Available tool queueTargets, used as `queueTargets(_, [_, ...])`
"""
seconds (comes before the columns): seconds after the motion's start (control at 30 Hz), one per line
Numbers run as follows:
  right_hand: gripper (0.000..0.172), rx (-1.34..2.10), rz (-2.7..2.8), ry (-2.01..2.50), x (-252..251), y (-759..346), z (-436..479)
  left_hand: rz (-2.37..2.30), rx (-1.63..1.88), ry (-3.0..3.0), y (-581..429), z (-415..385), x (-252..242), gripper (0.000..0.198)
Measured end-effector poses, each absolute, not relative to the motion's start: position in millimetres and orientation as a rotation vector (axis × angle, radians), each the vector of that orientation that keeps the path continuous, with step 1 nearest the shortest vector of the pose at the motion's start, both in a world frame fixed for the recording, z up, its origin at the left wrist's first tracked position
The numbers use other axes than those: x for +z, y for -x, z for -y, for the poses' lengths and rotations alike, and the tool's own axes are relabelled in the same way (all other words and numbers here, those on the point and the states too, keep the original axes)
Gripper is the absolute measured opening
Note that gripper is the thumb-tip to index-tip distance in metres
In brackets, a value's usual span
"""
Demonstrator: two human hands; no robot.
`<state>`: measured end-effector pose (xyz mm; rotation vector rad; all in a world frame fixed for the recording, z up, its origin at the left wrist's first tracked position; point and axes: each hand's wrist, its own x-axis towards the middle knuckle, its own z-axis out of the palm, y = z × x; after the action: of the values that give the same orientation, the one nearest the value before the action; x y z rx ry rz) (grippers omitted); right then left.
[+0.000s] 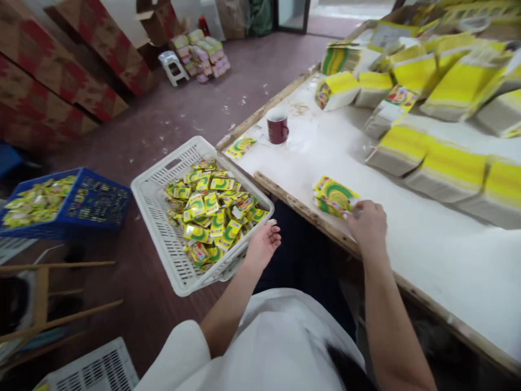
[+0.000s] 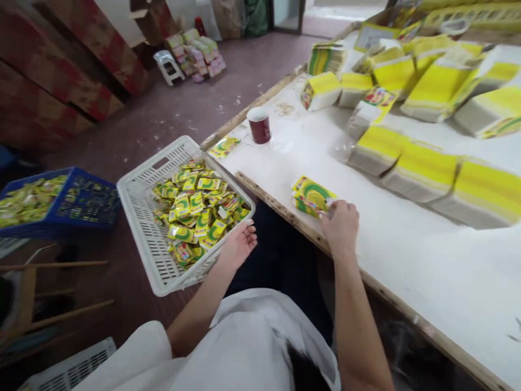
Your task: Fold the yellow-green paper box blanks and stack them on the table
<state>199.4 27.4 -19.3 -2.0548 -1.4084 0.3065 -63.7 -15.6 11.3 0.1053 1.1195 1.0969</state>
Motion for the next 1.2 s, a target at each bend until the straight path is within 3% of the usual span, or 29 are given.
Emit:
queueTargets(0.17, [0.033,0.331,1.318,2.065,-14.5,-195.2,-20.2,-1.017,1.075,-0.231,48.2,25.1,5.9,0.033])
queueTargets(0.27, [0.035,0.392,1.217,1.927,4.5,-183.4,-0.5,-0.900,1.060,-0.406,35.9,29.7,10.2,0.054])
queueTargets(0.37, [0.028,0.674,1.375,1.670,21.9,-158.9,27.8,-0.818,1.147,-0.596,22.6,30.5,17.8,0.084])
queueTargets(0.43, [0.021,0.967,1.511,1.470,27.6,-137.2,47.1,-0.831,1.199,-0.662,14.8,29.4,23.9,0.094])
queueTargets(0.53, [0.023,1.229,1.419,1.256,27.6,-107.1,69.2,-0.880,1.290,-0.683,7.7,26.8,31.6,0.085])
queueTargets(0.7, [0.040,1.236,1.336,1.229,23.5,-88.7,77.7,-1.054,1.428,-0.597,9.5,26.6,29.3,0.070])
queueTargets(0.87, [0.022,1.058,1.431,1.299,20.0,-106.6,69.0,-1.026,1.357,-0.793,17.5,33.3,14.5,0.089])
queueTargets(0.93, [0.014,1.035,1.390,1.306,17.0,-116.1,67.5,-0.997,1.340,-0.817,18.2,35.2,10.1,0.080])
queueTargets(1.07, [0.005,1.012,1.319,1.334,12.6,-130.4,68.7,-1.031,1.319,-0.771,20.6,33.3,11.1,0.045])
queueTargets(1.2, [0.011,0.718,1.519,1.381,20.6,-148.6,69.7,-0.937,1.302,-0.929,46.4,23.1,33.6,0.054])
